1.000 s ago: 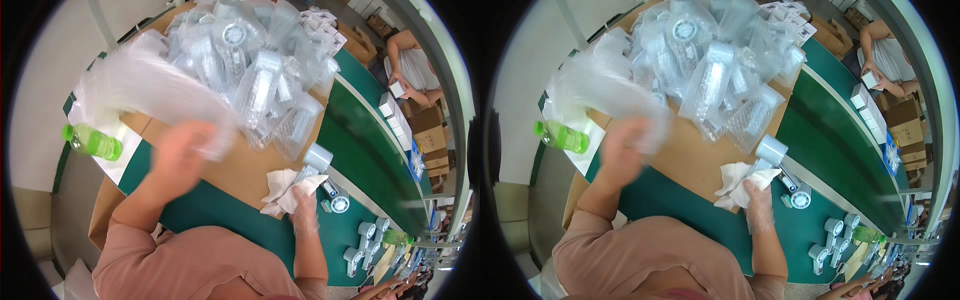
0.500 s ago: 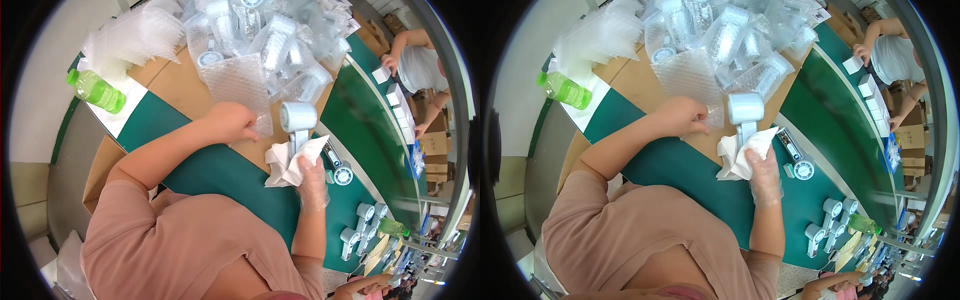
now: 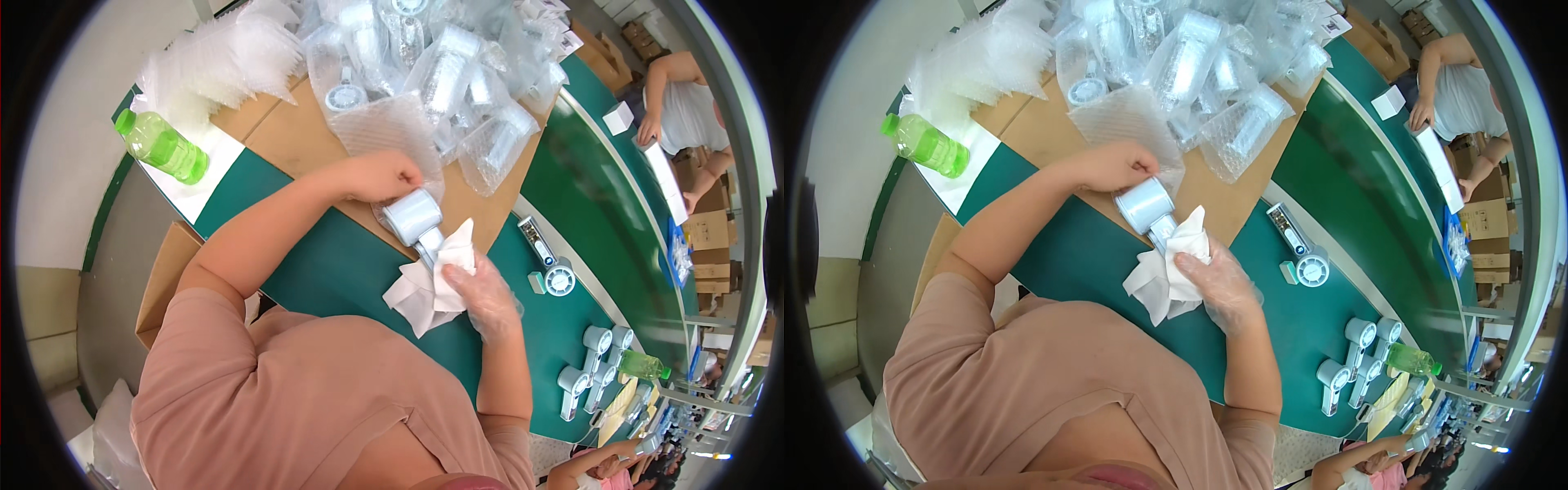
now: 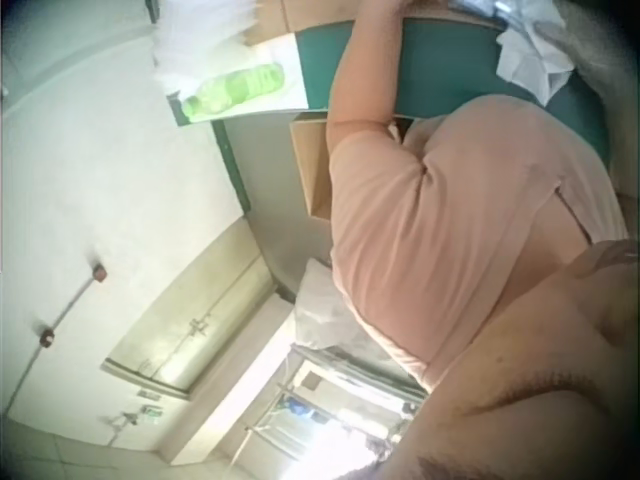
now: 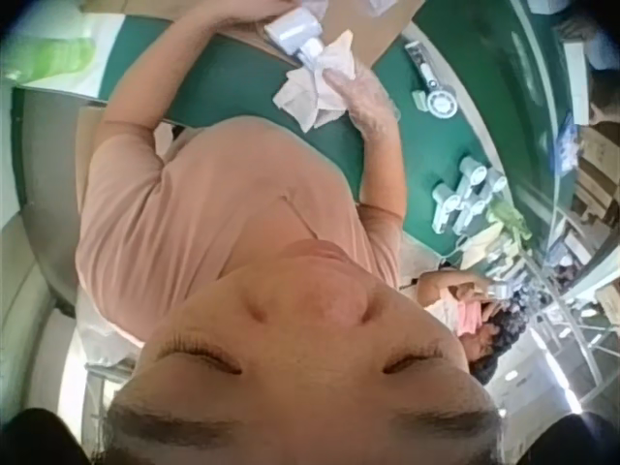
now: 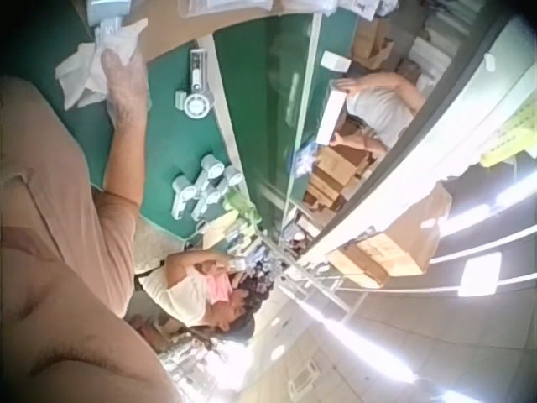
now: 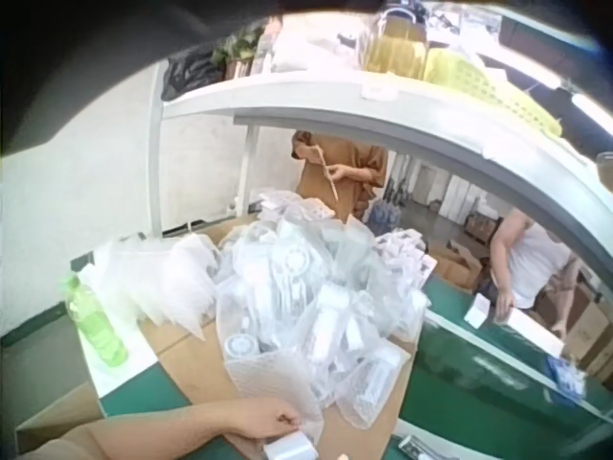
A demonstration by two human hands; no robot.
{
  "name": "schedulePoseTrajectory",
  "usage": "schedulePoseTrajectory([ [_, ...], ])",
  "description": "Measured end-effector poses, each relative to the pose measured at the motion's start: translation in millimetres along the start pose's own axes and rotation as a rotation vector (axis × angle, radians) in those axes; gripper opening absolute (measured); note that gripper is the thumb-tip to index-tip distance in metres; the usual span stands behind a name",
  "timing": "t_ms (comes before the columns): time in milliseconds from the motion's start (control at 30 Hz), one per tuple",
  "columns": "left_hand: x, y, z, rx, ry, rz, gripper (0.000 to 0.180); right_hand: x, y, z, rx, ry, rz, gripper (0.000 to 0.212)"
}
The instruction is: The person wipes the surface of small, white handheld fans with a white cloth. They pick up each fan from a pile of bubble-wrapped items on a green table, wipe it down, and place it on the table. The person occasionally picks up a green bottle to apply liquid to the cloth.
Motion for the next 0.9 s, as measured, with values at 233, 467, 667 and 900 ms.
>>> schedulePoseTrajectory([
  [233, -4.1, -6.3, -4.6, -0.051, -0.036, -0.093, 0.014, 1.6, -4.8, 7.8, 0.028, -0.037, 0.015, 0.036],
  [467, 37.8, -62.2, -22.8, 0.229, -0.221, 0.826, 0.011, 14.6, -15.5, 15.6, -0.007, -0.063, 0.013, 0.035],
  [667, 79.6, -73.4, -21.0, 0.523, -0.157, 0.805, 0.013, 1.6, -38.8, 26.9, -0.139, -0.263, 0.016, 0.037],
  [900, 59.9, -61.4, -31.6, 0.517, -0.584, 0.21, 0.021, -2.2, -36.1, 17.0, -0.252, -0.237, 0.51, 0.038],
])
Point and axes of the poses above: each hand's wrist, its own z-axis towards the middle knuckle, its own x-axis out of the palm, y = z × x, the point moved 1 cm from there along z, towards the middle knuckle, and after that the axes turned 7 degrees about -z, right-handed, at the moved point
